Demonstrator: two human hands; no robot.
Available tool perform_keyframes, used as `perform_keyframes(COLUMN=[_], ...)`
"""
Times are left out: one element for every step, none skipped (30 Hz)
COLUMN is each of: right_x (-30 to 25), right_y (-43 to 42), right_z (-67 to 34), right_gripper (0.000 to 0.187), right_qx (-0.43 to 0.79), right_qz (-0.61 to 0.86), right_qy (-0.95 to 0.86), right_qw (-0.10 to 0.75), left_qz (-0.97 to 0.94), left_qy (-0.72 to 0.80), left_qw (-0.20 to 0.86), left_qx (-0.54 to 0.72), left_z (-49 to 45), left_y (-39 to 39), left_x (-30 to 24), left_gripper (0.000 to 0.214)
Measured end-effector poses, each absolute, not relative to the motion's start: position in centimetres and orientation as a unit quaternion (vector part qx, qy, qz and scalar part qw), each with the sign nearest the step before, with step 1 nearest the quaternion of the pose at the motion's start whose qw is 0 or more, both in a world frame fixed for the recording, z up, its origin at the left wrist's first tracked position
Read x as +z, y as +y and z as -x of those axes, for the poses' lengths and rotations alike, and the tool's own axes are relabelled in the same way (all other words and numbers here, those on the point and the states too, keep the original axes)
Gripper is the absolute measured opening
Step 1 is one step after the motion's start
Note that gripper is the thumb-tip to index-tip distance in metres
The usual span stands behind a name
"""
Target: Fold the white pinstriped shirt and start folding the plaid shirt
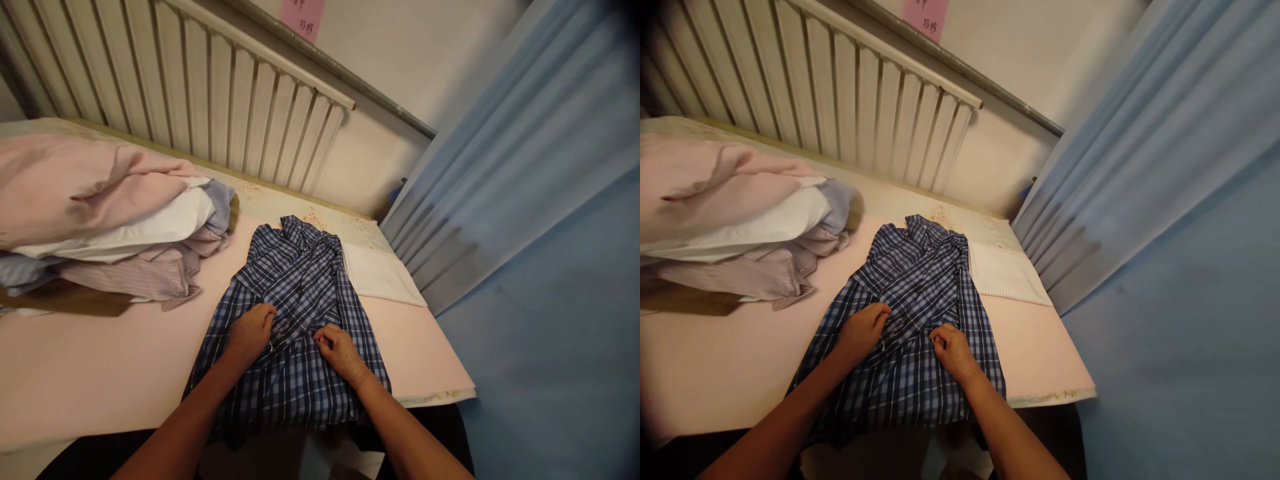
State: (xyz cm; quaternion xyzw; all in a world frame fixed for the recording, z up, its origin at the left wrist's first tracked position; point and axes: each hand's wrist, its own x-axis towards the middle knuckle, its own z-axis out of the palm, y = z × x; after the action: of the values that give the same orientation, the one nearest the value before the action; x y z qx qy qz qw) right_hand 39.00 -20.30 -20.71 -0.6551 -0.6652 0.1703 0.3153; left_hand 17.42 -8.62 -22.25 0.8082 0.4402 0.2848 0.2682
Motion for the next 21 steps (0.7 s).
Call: perform_keyframes(right_x=[-20.69, -20.67, -20.67, -20.68, -20.69, -20.72, -20.75, -20.77, -20.79, -20.80, -20.80, -20.78, -20.76, -20.72, -20.69, -20.67, -20.66, -20.66, -20.67, -20.68, -20.70], right_y=[-20.29, -20.29, -20.29, -20.29, -20.29, -20.29, -20.28, -20.26, -20.25, -20.23, -20.22, -20.21, -20.20, -20.20, -20.19, -20.19, -20.18, -20.16, -20.15, -20.12, -20.10], right_z=[-38.97, -38.96, -38.95, -38.95, -38.95, -38.97, -38.99, -39.01, -39.04, -39.05, -39.06, -39.07, -39.06, -39.05, -39.04, -39.04, -39.04, -39.04, -39.05, -39.07, -39.08], right_gripper=[0.022, 0.022, 0.022, 0.021, 0.021, 0.020, 0.019, 0.019, 0.018, 0.018, 0.018, 0.018, 0.018, 0.018, 0.018, 0.018, 0.018, 0.018, 0.019, 0.020, 0.020], right_qx=[0.170, 0.169, 0.169, 0.170, 0.172, 0.174, 0.177, 0.179, 0.181, 0.183, 0.185, 0.188, 0.191, 0.193, 0.192, 0.190, 0.185, 0.180, 0.175, 0.171, 0.168], right_qz=[0.655, 0.656, 0.656, 0.657, 0.658, 0.659, 0.660, 0.661, 0.662, 0.662, 0.662, 0.662, 0.661, 0.660, 0.660, 0.661, 0.661, 0.661, 0.660, 0.659, 0.658], right_qy=[-0.665, -0.665, -0.664, -0.663, -0.662, -0.661, -0.659, -0.658, -0.656, -0.656, -0.655, -0.655, -0.655, -0.656, -0.656, -0.658, -0.659, -0.662, -0.664, -0.667, -0.669], right_qw=[0.316, 0.315, 0.315, 0.315, 0.314, 0.314, 0.314, 0.314, 0.313, 0.313, 0.313, 0.312, 0.312, 0.311, 0.310, 0.308, 0.307, 0.305, 0.304, 0.304, 0.303], left_qz=[-0.808, -0.807, -0.807, -0.807, -0.807, -0.807, -0.808, -0.808, -0.808, -0.808, -0.808, -0.807, -0.806, -0.806, -0.805, -0.805, -0.805, -0.805, -0.805, -0.805, -0.804], left_qy=[0.441, 0.441, 0.440, 0.440, 0.439, 0.439, 0.438, 0.438, 0.439, 0.440, 0.442, 0.443, 0.442, 0.442, 0.441, 0.441, 0.441, 0.443, 0.444, 0.444, 0.443], left_qw=[0.268, 0.268, 0.269, 0.269, 0.269, 0.269, 0.268, 0.266, 0.265, 0.265, 0.265, 0.267, 0.269, 0.271, 0.272, 0.272, 0.272, 0.271, 0.271, 0.271, 0.271], left_qx=[0.286, 0.286, 0.287, 0.287, 0.288, 0.289, 0.290, 0.290, 0.289, 0.288, 0.286, 0.286, 0.286, 0.287, 0.288, 0.288, 0.287, 0.286, 0.286, 0.287, 0.288], left_z=[-17.42, -17.41, -17.41, -17.41, -17.42, -17.42, -17.42, -17.43, -17.43, -17.44, -17.45, -17.46, -17.47, -17.48, -17.50, -17.51, -17.52, -17.53, -17.53, -17.53, -17.52], left_y=[-8.61, -8.61, -8.60, -8.60, -8.60, -8.61, -8.62, -8.63, -8.64, -8.65, -8.66, -8.66, -8.65, -8.65, -8.64, -8.63, -8.63, -8.63, -8.63, -8.62, -8.62], left_x=[-22.23, -22.22, -22.22, -22.23, -22.23, -22.23, -22.23, -22.22, -22.20, -22.18, -22.16, -22.15, -22.14, -22.14, -22.15, -22.17, -22.20, -22.24, -22.28, -22.33, -22.37], left_gripper=[0.024, 0.024, 0.024, 0.024, 0.024, 0.024, 0.024, 0.024, 0.025, 0.025, 0.025, 0.025, 0.025, 0.025, 0.025, 0.025, 0.025, 0.025, 0.024, 0.024, 0.024])
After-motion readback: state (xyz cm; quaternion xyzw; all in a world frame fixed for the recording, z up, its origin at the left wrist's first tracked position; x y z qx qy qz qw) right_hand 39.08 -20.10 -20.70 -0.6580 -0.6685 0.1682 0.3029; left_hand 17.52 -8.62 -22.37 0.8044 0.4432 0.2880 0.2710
